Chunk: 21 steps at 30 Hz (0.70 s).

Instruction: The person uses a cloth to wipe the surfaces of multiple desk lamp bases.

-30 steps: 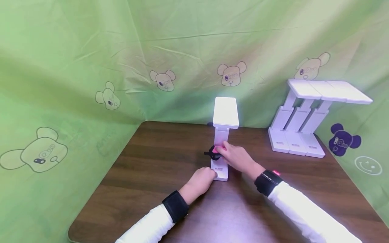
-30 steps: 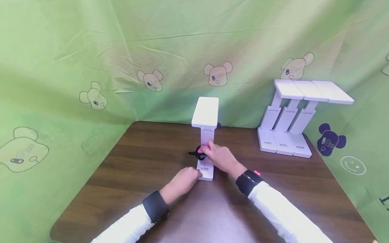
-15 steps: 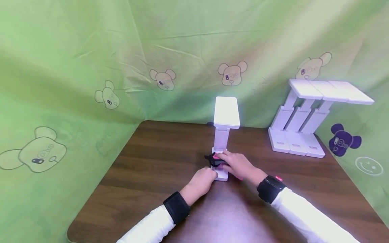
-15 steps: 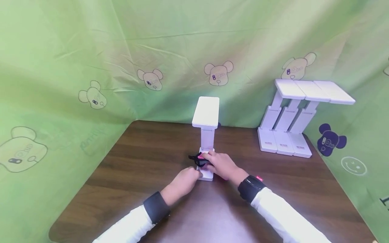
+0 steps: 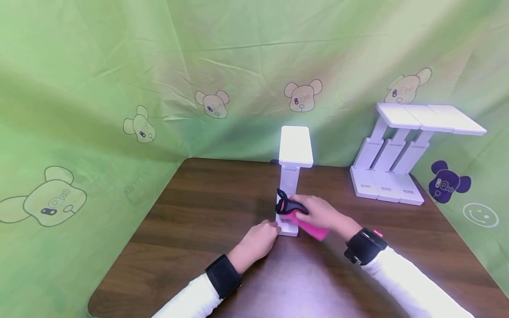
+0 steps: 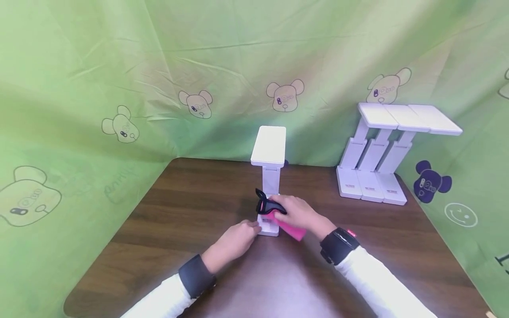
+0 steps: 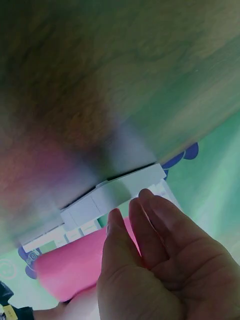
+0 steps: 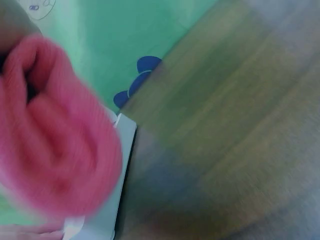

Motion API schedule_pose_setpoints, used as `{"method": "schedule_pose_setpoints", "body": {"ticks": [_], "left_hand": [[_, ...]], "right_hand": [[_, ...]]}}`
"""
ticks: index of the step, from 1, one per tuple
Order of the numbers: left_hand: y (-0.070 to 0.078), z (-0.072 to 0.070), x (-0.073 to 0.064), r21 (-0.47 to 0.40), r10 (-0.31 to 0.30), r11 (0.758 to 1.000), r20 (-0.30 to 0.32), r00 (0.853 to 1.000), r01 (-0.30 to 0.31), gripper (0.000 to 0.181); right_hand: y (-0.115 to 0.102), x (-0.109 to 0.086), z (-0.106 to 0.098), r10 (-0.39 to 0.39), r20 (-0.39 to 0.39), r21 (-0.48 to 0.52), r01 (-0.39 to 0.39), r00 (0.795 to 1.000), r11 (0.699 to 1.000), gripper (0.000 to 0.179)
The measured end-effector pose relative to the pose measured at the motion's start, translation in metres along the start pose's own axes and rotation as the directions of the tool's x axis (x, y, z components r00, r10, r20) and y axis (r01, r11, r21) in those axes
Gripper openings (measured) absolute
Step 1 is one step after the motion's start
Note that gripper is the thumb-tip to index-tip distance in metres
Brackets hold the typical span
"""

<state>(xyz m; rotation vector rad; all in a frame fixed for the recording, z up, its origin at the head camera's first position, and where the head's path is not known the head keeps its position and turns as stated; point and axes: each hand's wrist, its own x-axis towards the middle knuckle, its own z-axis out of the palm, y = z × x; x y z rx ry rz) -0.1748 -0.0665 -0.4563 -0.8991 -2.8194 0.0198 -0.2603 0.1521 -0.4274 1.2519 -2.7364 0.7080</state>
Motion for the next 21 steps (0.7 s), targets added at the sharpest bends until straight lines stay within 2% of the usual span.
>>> {"method": "schedule_pose_setpoints", "body": {"ticks": [2, 5, 7, 9, 11, 14, 18, 21], "left_hand": [[-0.001, -0.002, -0.003, -0.002, -0.007, 1.0, 0.005, 1.0, 0.007, 0.01], [0.001, -0.002, -0.007, 0.003, -0.008, 1.0, 0.021, 1.0, 0.007, 0.009], [0.003, -0.002, -0.007, 0.03, 0.003, 1.0, 0.034, 0.999, -0.004, 0.01], [0.006, 0.0, -0.007, 0.066, 0.013, 0.998, 0.044, 0.999, -0.016, 0.013], [0.009, 0.001, -0.006, 0.104, 0.027, 0.994, 0.048, 0.998, -0.032, 0.017], [0.012, 0.003, -0.007, 0.149, 0.044, 0.988, 0.028, 0.999, -0.048, 0.018], [0.013, 0.005, -0.01, 0.187, 0.053, 0.981, -0.002, 0.999, -0.051, 0.021], [0.011, 0.004, -0.01, 0.195, 0.051, 0.979, -0.001, 0.999, -0.05, 0.022]], "right_hand": [[0.0, 0.006, 0.001, 0.001, -0.057, -0.111, -0.008, 0.998, 0.994, 0.044], [0.005, 0.015, 0.008, -0.066, -0.106, -0.279, 0.034, 0.992, 0.96, 0.049], [0.009, 0.02, 0.016, -0.117, -0.118, -0.348, 0.069, 0.986, 0.935, 0.051], [0.011, 0.021, 0.024, -0.155, -0.122, -0.376, 0.099, 0.98, 0.921, 0.051], [0.012, 0.021, 0.031, -0.159, -0.122, -0.369, 0.104, 0.98, 0.923, 0.049], [0.01, 0.017, 0.037, -0.138, -0.111, -0.311, 0.098, 0.984, 0.945, 0.047], [0.002, 0.01, 0.036, -0.123, -0.073, -0.216, 0.105, 0.99, 0.971, 0.047], [-0.006, 0.004, 0.032, -0.125, -0.025, -0.148, 0.12, 0.992, 0.982, 0.046]]}}
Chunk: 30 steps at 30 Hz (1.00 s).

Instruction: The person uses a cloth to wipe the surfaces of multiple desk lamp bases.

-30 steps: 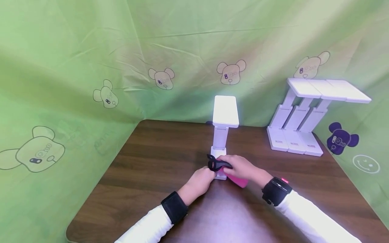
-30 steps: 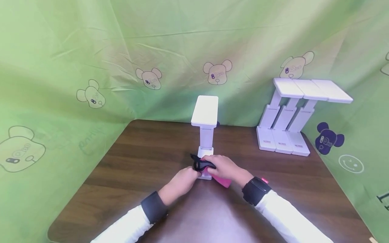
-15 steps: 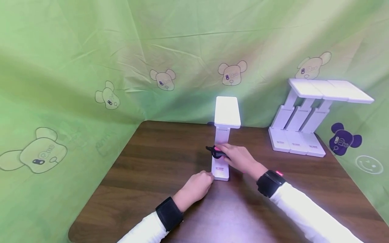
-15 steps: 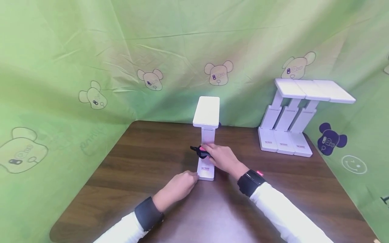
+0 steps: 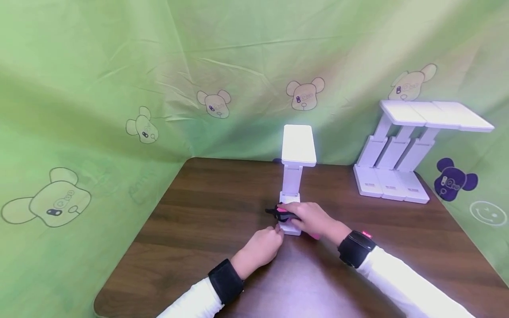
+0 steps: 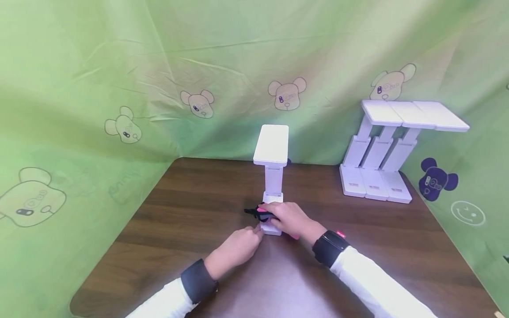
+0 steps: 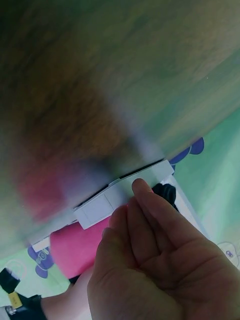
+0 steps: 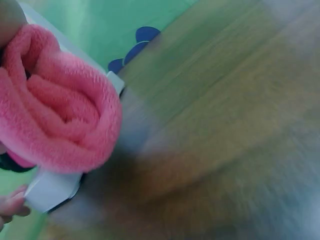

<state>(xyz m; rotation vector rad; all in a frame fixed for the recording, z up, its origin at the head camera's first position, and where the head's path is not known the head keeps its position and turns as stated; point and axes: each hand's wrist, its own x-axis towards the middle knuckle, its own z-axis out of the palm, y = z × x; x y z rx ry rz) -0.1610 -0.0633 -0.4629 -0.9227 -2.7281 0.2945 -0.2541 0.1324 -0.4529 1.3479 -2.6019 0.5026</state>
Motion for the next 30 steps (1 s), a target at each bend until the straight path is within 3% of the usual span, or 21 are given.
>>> {"method": "schedule_pose_setpoints", "body": {"ticks": [4, 8, 15, 24, 30], "left_hand": [[-0.003, -0.002, 0.002, -0.037, 0.002, 0.999, 0.019, 1.0, -0.001, 0.018], [-0.006, -0.005, 0.002, -0.093, -0.008, 0.996, 0.024, 1.0, 0.01, 0.013], [-0.003, -0.002, -0.002, -0.129, -0.018, 0.992, 0.019, 1.0, 0.02, 0.014], [-0.001, -0.001, -0.002, -0.114, -0.03, 0.993, -0.015, 0.999, 0.029, 0.015], [-0.001, -0.004, -0.001, -0.127, -0.032, 0.991, 0.033, 0.999, 0.036, 0.029]], "right_hand": [[-0.006, -0.006, -0.009, -0.01, 0.055, 0.067, 0.006, 0.998, 0.998, 0.043], [-0.009, -0.007, -0.014, -0.024, 0.047, 0.132, 0.018, 0.999, 0.991, 0.039], [-0.017, -0.01, -0.006, -0.083, 0.023, 0.053, 0.081, 0.996, 0.995, 0.043], [-0.016, -0.019, -0.015, 0.004, 0.073, 0.029, -0.006, 0.997, 1.0, 0.036], [-0.01, -0.034, -0.03, 0.074, 0.141, -0.004, -0.074, 0.987, 0.997, 0.036]]}}
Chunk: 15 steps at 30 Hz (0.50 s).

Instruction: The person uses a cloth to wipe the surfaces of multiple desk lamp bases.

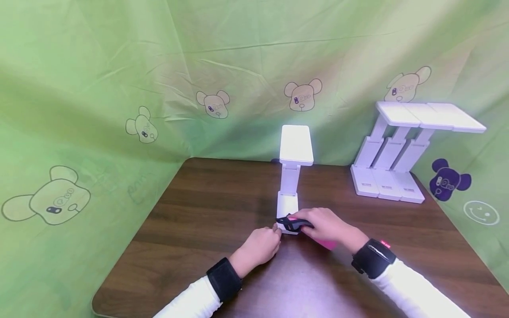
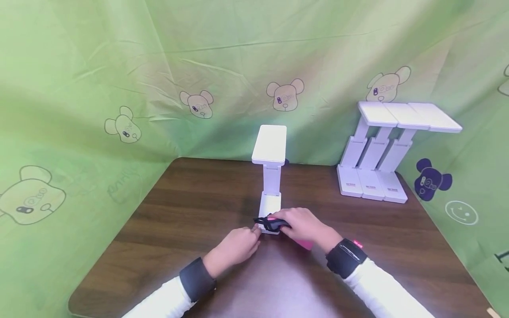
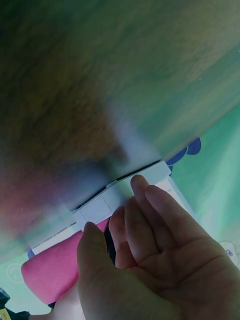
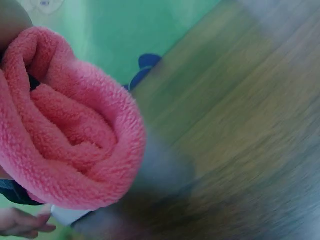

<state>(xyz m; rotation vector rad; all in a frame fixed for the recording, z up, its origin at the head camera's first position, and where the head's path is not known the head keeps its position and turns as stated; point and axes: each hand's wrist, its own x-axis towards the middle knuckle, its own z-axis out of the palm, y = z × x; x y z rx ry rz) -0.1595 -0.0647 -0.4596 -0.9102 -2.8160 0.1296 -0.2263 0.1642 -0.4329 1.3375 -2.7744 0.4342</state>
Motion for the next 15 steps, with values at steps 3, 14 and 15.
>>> {"method": "schedule_pose_setpoints", "body": {"ticks": [3, 14, 15], "left_hand": [[-0.002, 0.0, 0.0, -0.015, 0.008, 1.0, 0.012, 1.0, -0.008, 0.031], [-0.003, -0.005, -0.003, -0.026, 0.023, 0.999, -0.047, 0.999, -0.024, 0.019], [-0.002, -0.005, -0.003, -0.029, 0.023, 0.999, -0.052, 0.998, -0.025, 0.018]], "right_hand": [[0.003, -0.006, -0.01, 0.036, 0.018, -0.03, -0.036, 0.999, 0.999, 0.035], [-0.009, 0.02, -0.007, -0.018, -0.116, -0.06, 0.011, 0.993, 0.998, 0.045], [-0.01, 0.024, -0.002, -0.026, -0.115, -0.051, 0.02, 0.993, 0.999, 0.046]]}}
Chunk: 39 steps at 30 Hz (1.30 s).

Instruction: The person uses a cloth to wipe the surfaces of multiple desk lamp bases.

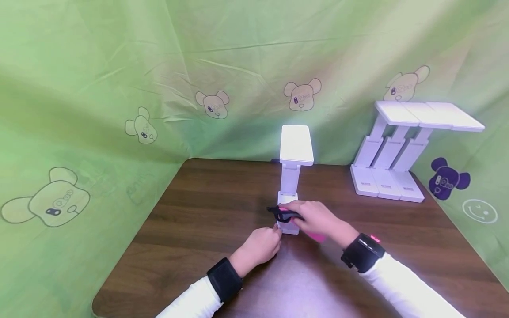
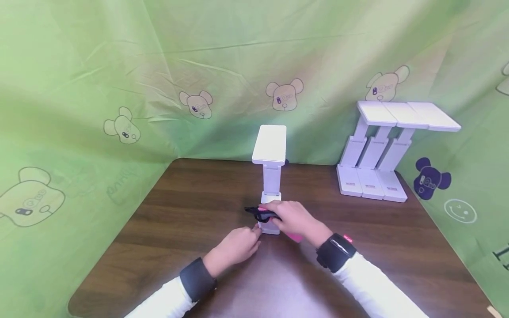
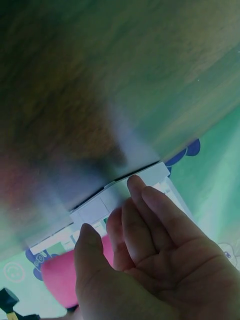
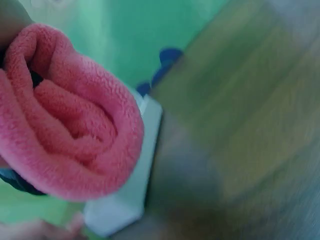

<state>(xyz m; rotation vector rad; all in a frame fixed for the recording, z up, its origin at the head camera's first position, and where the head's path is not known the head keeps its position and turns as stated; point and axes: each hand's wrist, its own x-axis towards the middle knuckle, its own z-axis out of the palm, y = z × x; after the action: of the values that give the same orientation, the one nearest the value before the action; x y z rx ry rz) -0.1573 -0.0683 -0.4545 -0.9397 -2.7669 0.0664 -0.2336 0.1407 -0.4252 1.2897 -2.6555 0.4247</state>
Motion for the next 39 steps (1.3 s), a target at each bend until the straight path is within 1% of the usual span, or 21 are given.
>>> {"method": "schedule_pose_setpoints", "body": {"ticks": [3, 7, 11, 15, 20, 23, 26, 28, 30, 32, 34, 37, 39], "left_hand": [[0.0, 0.001, 0.0, -0.004, -0.009, 1.0, 0.005, 1.0, 0.009, 0.015], [0.0, 0.005, 0.002, -0.022, -0.017, 1.0, 0.029, 0.999, 0.017, 0.016], [-0.001, 0.005, 0.004, -0.052, -0.029, 0.998, 0.037, 0.999, 0.03, 0.018], [-0.003, 0.004, 0.006, -0.063, -0.031, 0.997, 0.04, 0.999, 0.033, 0.017], [-0.003, 0.002, 0.009, -0.068, -0.045, 0.996, 0.096, 0.994, 0.052, 0.031], [-0.002, 0.003, 0.009, -0.055, -0.039, 0.997, 0.117, 0.992, 0.045, 0.038], [-0.002, 0.005, 0.008, -0.045, -0.018, 0.999, 0.108, 0.994, 0.023, 0.037], [-0.003, 0.006, 0.006, -0.037, -0.008, 0.999, 0.086, 0.996, 0.011, 0.035], [-0.003, 0.006, 0.004, -0.037, -0.011, 0.999, 0.065, 0.998, 0.014, 0.03], [-0.004, 0.005, 0.001, -0.034, -0.022, 0.999, 0.049, 0.999, 0.024, 0.024], [-0.004, 0.004, 0.0, -0.043, -0.032, 0.998, 0.044, 0.999, 0.034, 0.02], [-0.002, 0.003, -0.002, -0.066, -0.035, 0.997, 0.059, 0.998, 0.039, 0.019], [0.0, 0.001, -0.002, -0.077, -0.038, 0.996, 0.073, 0.997, 0.043, 0.019]], "right_hand": [[-0.004, 0.006, 0.015, -0.018, 0.013, 0.004, 0.018, 1.0, 1.0, 0.045], [-0.006, 0.002, 0.018, -0.026, 0.034, -0.015, 0.026, 0.999, 1.0, 0.045], [-0.004, -0.007, 0.012, -0.014, 0.038, -0.041, 0.016, 0.999, 0.999, 0.043], [-0.001, -0.019, 0.002, 0.004, 0.048, -0.081, 0.0, 0.999, 0.997, 0.042], [0.0, -0.03, -0.01, 0.039, 0.095, -0.114, -0.028, 0.995, 0.993, 0.038], [0.0, -0.033, -0.016, 0.055, 0.089, -0.121, -0.044, 0.994, 0.992, 0.036], [-0.001, -0.03, -0.017, 0.049, 0.025, -0.12, -0.045, 0.999, 0.992, 0.041], [-0.004, -0.024, -0.013, 0.016, -0.024, -0.109, -0.018, 1.0, 0.994, 0.045], [-0.007, -0.015, -0.004, -0.028, -0.053, -0.091, 0.023, 0.998, 0.996, 0.049], [-0.01, -0.005, 0.007, -0.075, -0.049, -0.073, 0.071, 0.996, 0.995, 0.049], [-0.013, 0.002, 0.016, -0.094, -0.03, -0.063, 0.092, 0.995, 0.994, 0.048], [-0.015, 0.004, 0.025, -0.079, -0.008, -0.053, 0.078, 0.997, 0.996, 0.045], [-0.015, 0.002, 0.025, -0.057, -0.002, -0.043, 0.057, 0.998, 0.997, 0.044]]}}
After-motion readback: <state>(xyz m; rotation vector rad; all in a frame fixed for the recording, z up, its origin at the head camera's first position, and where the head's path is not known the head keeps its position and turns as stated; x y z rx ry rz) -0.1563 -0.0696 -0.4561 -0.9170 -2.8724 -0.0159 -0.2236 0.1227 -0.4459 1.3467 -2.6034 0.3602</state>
